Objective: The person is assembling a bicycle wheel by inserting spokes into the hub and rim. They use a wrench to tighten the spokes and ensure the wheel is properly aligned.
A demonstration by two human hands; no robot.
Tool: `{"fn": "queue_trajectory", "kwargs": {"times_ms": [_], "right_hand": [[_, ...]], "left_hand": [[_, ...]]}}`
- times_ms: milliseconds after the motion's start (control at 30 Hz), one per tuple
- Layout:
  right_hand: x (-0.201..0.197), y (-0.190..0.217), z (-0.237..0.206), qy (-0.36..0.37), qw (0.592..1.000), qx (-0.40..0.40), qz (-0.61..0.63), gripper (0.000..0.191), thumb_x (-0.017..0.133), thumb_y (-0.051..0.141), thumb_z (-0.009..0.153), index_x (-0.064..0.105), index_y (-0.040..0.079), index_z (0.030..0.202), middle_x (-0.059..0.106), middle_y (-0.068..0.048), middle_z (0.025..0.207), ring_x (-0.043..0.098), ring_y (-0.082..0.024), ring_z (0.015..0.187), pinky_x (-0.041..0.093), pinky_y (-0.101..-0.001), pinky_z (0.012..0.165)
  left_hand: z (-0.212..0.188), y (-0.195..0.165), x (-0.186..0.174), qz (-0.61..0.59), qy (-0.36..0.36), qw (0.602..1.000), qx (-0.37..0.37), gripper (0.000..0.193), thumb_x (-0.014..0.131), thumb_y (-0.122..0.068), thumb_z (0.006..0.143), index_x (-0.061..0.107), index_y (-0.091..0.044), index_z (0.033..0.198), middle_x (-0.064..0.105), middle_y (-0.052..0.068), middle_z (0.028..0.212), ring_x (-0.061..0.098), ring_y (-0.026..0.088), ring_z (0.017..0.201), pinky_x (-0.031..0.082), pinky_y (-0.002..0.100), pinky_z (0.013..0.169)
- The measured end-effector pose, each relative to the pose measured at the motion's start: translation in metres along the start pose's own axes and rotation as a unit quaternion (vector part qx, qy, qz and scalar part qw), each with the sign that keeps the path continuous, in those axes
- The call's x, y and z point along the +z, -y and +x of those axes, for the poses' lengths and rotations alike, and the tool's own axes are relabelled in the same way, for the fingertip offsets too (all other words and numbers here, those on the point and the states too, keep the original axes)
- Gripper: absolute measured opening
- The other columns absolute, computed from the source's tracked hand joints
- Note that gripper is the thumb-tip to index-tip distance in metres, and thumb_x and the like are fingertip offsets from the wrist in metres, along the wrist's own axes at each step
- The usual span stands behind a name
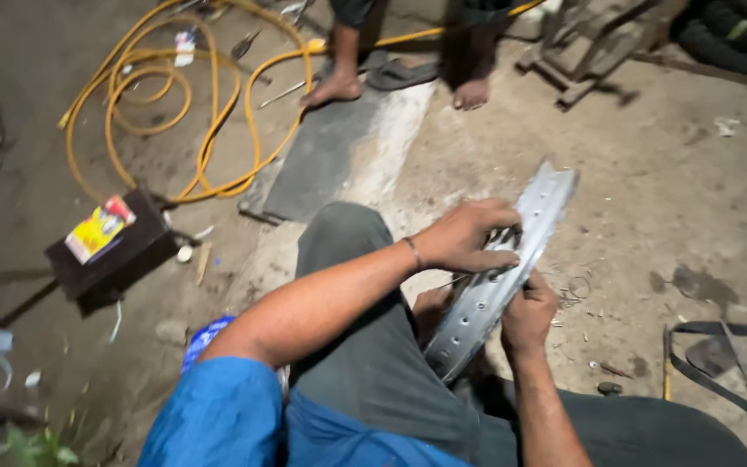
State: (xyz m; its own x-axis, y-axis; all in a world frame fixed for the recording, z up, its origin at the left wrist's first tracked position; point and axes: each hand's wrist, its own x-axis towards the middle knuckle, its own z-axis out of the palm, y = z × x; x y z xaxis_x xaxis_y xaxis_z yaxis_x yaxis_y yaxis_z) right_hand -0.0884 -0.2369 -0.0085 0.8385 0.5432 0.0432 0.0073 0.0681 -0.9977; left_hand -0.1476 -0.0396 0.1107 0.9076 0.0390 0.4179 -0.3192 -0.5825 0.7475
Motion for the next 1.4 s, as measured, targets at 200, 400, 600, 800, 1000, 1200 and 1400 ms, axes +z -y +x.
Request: {"fn": "queue_trajectory", "kwargs": {"times_ms": [200,400,600,800,1000,1200,1400], "right_hand": [[-0.002,0.001,0.002,-0.002,1.0,-0.004,-0.025,0.021,0.062,0.011,0.1,0.072,-0.003,0.112,0.074,-0.003,0.096,0.066,-0.008,0.084,0.055,-0.0237,0.073],[-0.001,0.005,0.009,-0.004,1.0,0.006,0.028,0.021,0.063,0.011,0.1,0.073,-0.003,0.111,0.074,-0.004,0.094,0.066,-0.008,0.08,0.054,-0.0243,0.069],[-0.001,-0.001,0.005,-0.011,0.998,0.029,0.055,0.022,0.064,0.011,0.098,0.073,-0.002,0.114,0.075,-0.004,0.093,0.066,-0.009,0.078,0.054,-0.0247,0.068],[-0.001,0.002,0.004,-0.001,0.999,0.012,0.053,0.022,0.064,0.011,0.099,0.073,-0.002,0.114,0.074,-0.004,0.094,0.065,-0.008,0.079,0.053,-0.024,0.069],[0.0,0.009,0.003,-0.004,0.999,0.014,0.045,0.023,0.065,0.014,0.1,0.073,-0.003,0.113,0.074,-0.004,0.093,0.065,-0.008,0.079,0.053,-0.024,0.069],[0.0,0.012,0.003,-0.003,0.998,0.018,0.057,0.027,0.064,0.015,0.099,0.072,-0.001,0.119,0.075,-0.003,0.098,0.066,-0.008,0.083,0.054,-0.0235,0.073],[-0.001,0.014,0.0,-0.003,0.999,0.021,0.049,0.026,0.064,0.012,0.099,0.072,-0.002,0.119,0.075,-0.004,0.1,0.067,-0.008,0.085,0.055,-0.0238,0.075]], "left_hand": [[0.001,0.008,0.007,0.012,0.003,1.0,-0.021,0.024,0.08,-0.029,0.078,0.07,-0.012,0.092,0.062,0.009,0.088,0.066,0.028,0.084,0.052,0.04,0.073],[0.01,0.0,-0.003,0.033,0.016,0.999,0.007,0.025,0.081,-0.03,0.081,0.069,-0.011,0.093,0.062,0.01,0.089,0.065,0.029,0.086,0.052,0.039,0.075],[0.01,-0.003,-0.001,-0.02,0.041,0.998,-0.045,0.024,0.079,-0.031,0.08,0.069,-0.011,0.09,0.062,0.006,0.087,0.066,0.023,0.078,0.055,0.036,0.07],[0.009,-0.009,0.001,0.007,0.025,0.999,-0.038,0.022,0.079,-0.029,0.079,0.073,-0.012,0.09,0.061,0.007,0.086,0.065,0.022,0.08,0.054,0.035,0.069],[0.01,-0.006,0.002,-0.015,0.01,1.0,-0.018,0.025,0.079,-0.027,0.079,0.068,-0.01,0.093,0.063,0.006,0.091,0.066,0.021,0.083,0.054,0.035,0.074],[0.011,-0.004,0.002,-0.003,0.025,0.999,-0.047,0.027,0.084,-0.03,0.078,0.067,-0.01,0.086,0.063,0.006,0.087,0.065,0.021,0.077,0.053,0.034,0.067],[0.012,-0.006,0.005,-0.015,0.039,0.997,-0.059,0.024,0.081,-0.029,0.08,0.07,-0.011,0.09,0.063,0.006,0.088,0.066,0.02,0.077,0.055,0.033,0.067]]}}
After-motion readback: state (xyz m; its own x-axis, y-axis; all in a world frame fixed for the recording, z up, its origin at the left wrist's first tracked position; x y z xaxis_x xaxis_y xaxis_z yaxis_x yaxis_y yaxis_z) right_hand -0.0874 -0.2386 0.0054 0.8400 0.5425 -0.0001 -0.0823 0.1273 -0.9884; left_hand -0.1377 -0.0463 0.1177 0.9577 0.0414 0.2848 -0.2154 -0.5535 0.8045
